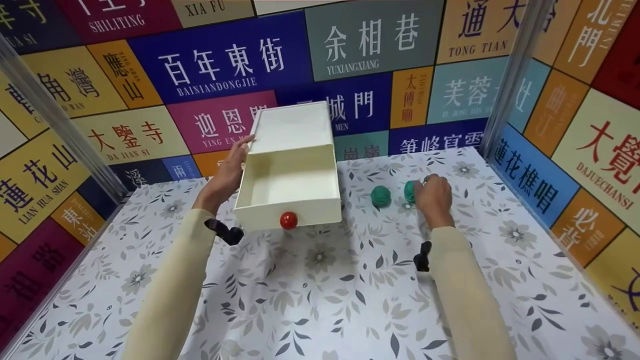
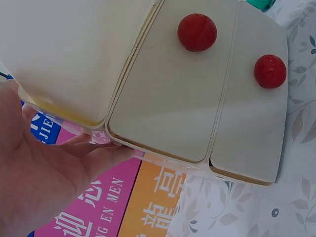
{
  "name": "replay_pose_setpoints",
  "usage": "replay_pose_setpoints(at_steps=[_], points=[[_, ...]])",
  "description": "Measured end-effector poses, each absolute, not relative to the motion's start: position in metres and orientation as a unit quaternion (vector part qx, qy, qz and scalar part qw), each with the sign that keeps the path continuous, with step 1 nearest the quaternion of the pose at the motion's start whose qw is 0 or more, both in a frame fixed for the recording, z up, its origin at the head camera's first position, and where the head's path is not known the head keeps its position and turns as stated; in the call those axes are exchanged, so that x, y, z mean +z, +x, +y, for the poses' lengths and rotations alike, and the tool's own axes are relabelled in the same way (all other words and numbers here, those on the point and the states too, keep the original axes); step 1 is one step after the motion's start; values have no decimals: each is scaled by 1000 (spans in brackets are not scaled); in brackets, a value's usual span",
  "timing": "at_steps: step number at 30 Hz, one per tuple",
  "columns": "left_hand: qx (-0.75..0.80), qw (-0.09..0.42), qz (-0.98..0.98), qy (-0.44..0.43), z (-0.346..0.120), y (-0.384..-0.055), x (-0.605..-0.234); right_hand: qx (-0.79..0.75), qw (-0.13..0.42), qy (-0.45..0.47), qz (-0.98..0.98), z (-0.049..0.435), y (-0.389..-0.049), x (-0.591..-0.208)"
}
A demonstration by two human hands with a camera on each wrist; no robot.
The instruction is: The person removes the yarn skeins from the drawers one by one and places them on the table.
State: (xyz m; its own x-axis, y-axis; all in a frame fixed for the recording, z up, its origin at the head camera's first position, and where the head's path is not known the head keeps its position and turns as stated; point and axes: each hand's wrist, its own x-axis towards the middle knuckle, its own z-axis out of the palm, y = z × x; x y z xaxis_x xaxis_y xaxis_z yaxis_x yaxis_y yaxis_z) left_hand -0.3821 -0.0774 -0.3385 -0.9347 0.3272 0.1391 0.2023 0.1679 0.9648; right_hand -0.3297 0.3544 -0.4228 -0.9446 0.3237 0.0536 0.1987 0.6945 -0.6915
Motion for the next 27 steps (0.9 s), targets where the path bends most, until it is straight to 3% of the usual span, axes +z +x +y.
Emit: replay_pose_setpoints(at_steps=[10,17,27], points=[[624,44,759,180,-78,-383,-340,490,136,-167,-845,315,-312,-361],[627,48,757,176,-76,-383,-342,581,143,-104,-794,277,-287,-336],[626,42,760,170,-76,-382,-341,653,207,19,-728,235,-244,-318]])
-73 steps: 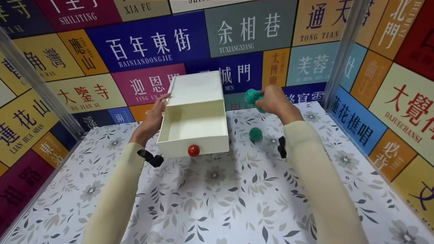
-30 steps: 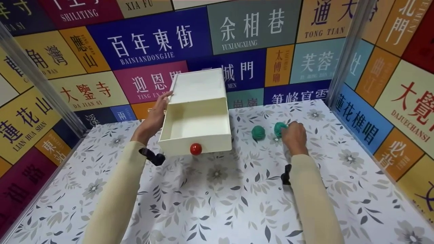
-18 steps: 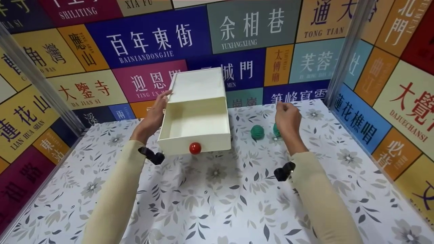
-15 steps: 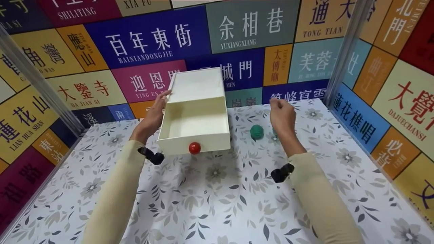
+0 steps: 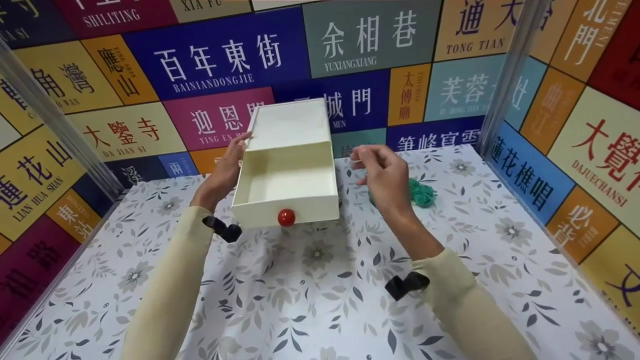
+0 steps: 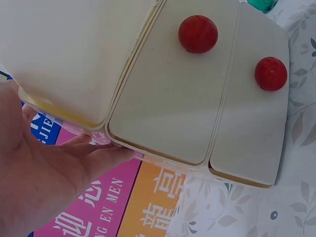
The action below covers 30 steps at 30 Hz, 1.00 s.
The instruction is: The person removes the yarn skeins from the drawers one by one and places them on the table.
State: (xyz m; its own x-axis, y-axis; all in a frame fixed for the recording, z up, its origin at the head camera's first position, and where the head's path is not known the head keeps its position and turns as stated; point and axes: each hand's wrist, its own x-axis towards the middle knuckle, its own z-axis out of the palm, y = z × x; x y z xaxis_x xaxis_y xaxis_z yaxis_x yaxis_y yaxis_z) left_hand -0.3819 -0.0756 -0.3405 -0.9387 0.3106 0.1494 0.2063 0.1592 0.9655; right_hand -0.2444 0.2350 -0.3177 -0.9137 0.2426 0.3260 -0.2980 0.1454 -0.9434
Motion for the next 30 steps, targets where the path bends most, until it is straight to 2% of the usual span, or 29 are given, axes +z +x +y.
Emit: replay_pose_setpoints(at_steps=[5,14,24,30], points=[[626,45,761,167,-77,-383,-338,673,177,68,-715,216,-224,-313],[629,47,758,167,-77,-383,-338,688,92,98,-713,187,-204,-323],[631,45,758,162,-77,-383,-340,636,-72,111,-760,167,-200,-352],[626,47,761,163,-76,-382,-340,633,-141,94,-756,159,-202,-359]])
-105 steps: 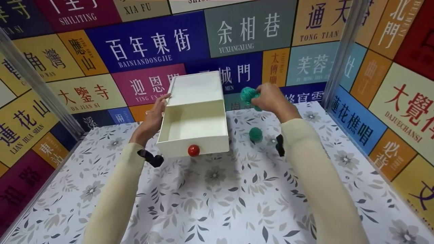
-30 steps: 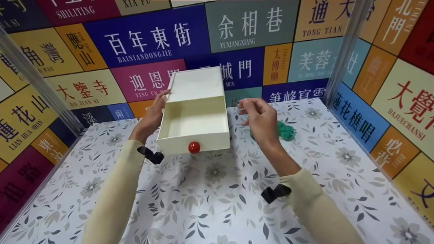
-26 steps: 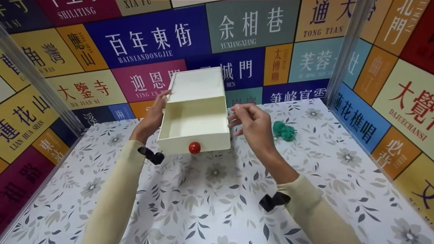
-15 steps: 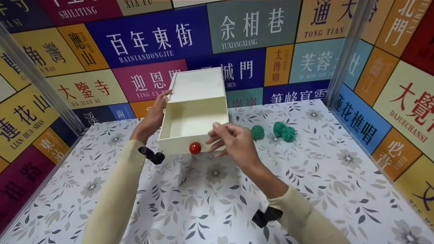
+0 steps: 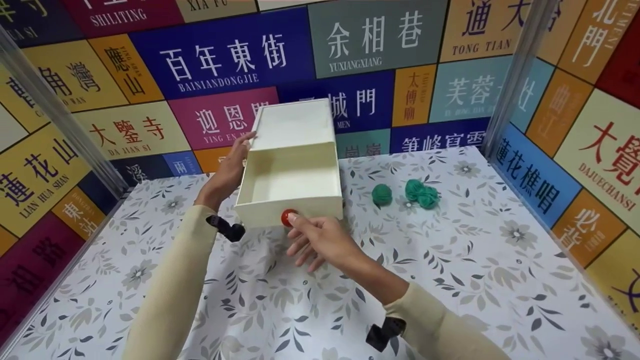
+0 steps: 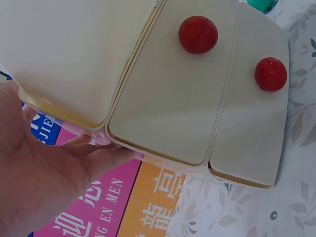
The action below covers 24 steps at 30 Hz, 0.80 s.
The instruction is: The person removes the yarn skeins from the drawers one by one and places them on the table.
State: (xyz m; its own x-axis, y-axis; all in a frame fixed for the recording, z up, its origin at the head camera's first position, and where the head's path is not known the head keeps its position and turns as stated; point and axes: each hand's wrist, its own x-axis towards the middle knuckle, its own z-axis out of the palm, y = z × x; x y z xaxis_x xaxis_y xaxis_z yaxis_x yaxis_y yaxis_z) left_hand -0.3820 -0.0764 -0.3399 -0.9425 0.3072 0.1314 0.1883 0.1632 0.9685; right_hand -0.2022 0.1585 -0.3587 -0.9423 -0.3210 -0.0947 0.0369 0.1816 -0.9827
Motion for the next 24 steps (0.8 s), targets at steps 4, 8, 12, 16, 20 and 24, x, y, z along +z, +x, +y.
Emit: replay_pose_setpoints(at_steps=[4,8,12,16,20,24], points=[[628,47,760,162,-74,-383,-340,-640,159,-102,745,157,-202,-360],[630,46,758,162,-73,-384,-338,-652,168,-102,732,156,-204,-362],[624,45,762,167,-72,-384,-337,-664,173,-96,721,154,-209,-365],[623,41,763,168,-73,-384,-336,-681,165,-82,709,150,-213,-370],[624,45,762,166,-75,-384,-338,-697,148,-67,698,145,-215,-375],[626,46,762,163,-76,-383,-340,-703,136,-65,695,143,-216,-377]])
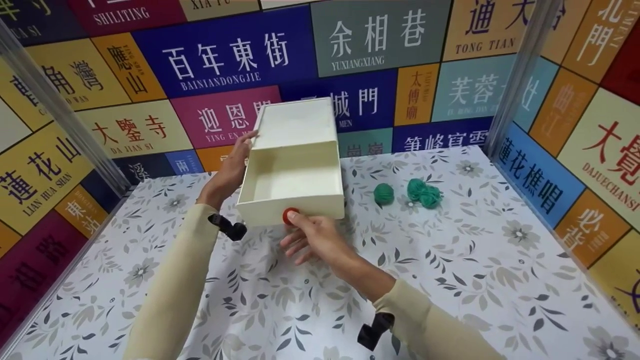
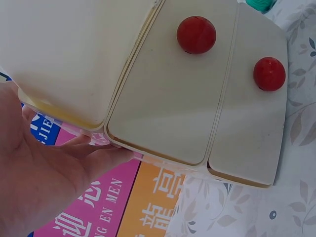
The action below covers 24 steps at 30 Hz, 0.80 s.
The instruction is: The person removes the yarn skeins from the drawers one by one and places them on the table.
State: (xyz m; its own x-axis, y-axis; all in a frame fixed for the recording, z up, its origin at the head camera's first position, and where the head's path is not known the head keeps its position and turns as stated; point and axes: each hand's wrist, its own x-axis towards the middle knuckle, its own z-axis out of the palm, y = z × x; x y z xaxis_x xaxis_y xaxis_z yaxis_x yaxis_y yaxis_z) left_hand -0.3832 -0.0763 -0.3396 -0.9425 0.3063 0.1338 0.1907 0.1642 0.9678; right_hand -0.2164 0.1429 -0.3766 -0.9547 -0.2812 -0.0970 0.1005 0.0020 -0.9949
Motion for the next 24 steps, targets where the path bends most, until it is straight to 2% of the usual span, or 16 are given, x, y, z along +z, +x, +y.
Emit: replay_pose_setpoints(at_steps=[24], points=[[630,46,758,163,-76,-382,-339,-732,99,-41,673,139,-248,-369]])
